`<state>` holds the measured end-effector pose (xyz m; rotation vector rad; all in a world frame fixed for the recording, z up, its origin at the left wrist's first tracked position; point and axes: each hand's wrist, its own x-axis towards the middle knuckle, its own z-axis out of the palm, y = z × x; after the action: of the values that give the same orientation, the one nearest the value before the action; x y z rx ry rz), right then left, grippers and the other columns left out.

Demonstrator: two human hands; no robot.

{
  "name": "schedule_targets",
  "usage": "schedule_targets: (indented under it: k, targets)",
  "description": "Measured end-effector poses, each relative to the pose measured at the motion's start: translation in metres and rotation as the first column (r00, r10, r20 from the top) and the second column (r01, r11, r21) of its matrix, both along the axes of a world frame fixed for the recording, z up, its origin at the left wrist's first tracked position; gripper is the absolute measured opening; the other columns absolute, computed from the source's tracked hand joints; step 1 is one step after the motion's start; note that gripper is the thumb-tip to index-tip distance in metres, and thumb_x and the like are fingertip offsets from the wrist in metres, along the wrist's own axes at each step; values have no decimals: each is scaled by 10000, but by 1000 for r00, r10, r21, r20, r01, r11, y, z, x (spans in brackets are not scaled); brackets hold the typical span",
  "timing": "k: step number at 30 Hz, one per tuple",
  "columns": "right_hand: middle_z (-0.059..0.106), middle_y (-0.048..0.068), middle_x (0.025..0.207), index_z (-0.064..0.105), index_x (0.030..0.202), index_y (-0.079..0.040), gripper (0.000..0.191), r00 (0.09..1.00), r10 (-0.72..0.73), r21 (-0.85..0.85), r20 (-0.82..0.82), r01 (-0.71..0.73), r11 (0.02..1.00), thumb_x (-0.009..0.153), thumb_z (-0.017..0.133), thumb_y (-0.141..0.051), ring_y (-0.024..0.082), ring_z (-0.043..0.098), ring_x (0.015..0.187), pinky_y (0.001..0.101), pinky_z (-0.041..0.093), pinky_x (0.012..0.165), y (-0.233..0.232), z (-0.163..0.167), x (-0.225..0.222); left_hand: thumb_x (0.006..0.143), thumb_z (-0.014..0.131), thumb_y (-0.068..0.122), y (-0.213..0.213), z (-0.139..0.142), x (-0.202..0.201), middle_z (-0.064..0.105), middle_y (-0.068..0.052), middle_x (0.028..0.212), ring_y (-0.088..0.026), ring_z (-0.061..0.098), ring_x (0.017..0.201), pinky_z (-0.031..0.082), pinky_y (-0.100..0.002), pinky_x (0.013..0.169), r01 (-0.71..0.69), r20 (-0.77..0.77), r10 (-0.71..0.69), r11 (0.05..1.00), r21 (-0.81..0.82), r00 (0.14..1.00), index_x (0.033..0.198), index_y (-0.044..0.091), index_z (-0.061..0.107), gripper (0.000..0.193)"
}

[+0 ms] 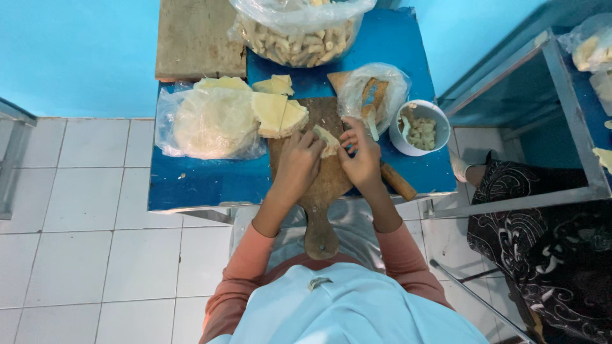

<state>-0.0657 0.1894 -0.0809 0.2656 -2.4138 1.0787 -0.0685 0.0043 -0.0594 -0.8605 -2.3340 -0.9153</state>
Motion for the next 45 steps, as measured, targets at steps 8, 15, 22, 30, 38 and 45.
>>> schedule_targets:
  k: [8, 15, 22, 30, 38, 45]
  targets:
    - [672, 128, 1176, 518, 1443, -53, 609, 978, 75, -60, -195, -88, 994, 889, 722, 97, 199, 718, 925, 330, 592, 796, -18, -2, 3, 854, 687, 40, 0, -6, -4, 658, -150, 1060, -373, 580, 1006, 458, -473, 851, -19, 18, 19, 1000, 14, 1000, 1106, 12, 650, 256]
    - [658, 148, 1160, 518, 1420, -46, 580, 963, 54, -69, -264, -75, 995, 907, 739, 113, 206, 737, 955, 314, 623, 795, -25, -4, 4, 897, 676, 49, 1, -12, -6, 682, -163, 995, -376, 596, 983, 456, -477, 851, -52, 63, 52, 999, 3, 997, 1121, 26, 599, 238]
    - [618, 163, 1214, 404, 1486, -30, 601, 963, 196, -161, -186, -227, 961, 971, 679, 110, 225, 729, 1035, 331, 642, 870, -23, -16, 2, 891, 674, 43, 1, -13, -6, 669, -169, 985, -382, 591, 991, 445, -484, 863, -54, 31, 53, 998, 44, 998, 1144, -3, 616, 264]
    - [659, 164, 1150, 353, 1503, -37, 766, 941, 331, 16, -65, -331, 944, 854, 751, 52, 298, 687, 1094, 390, 569, 928, 1, 15, 13, 838, 709, 63, -2, -13, -4, 612, -134, 1055, -358, 570, 1028, 433, -480, 876, -51, -15, 51, 999, -13, 999, 943, 16, 678, 119]
    - [715, 150, 1090, 472, 1507, -73, 616, 928, 371, 227, 30, -367, 902, 947, 703, 39, 297, 714, 1011, 370, 570, 855, 9, 24, 7, 778, 761, 129, -10, -2, -8, 614, -124, 1055, -362, 559, 1028, 425, -484, 893, 53, 7, -52, 996, -68, 999, 963, 21, 685, 227]
    - [749, 120, 1050, 440, 1503, -90, 687, 943, 320, -82, 85, -314, 946, 898, 759, -24, 239, 758, 990, 333, 595, 848, 8, 22, 1, 803, 757, 108, -7, -8, -15, 623, -113, 1036, -355, 566, 1023, 446, -485, 901, 48, -60, -58, 986, -162, 997, 927, 42, 674, 163]
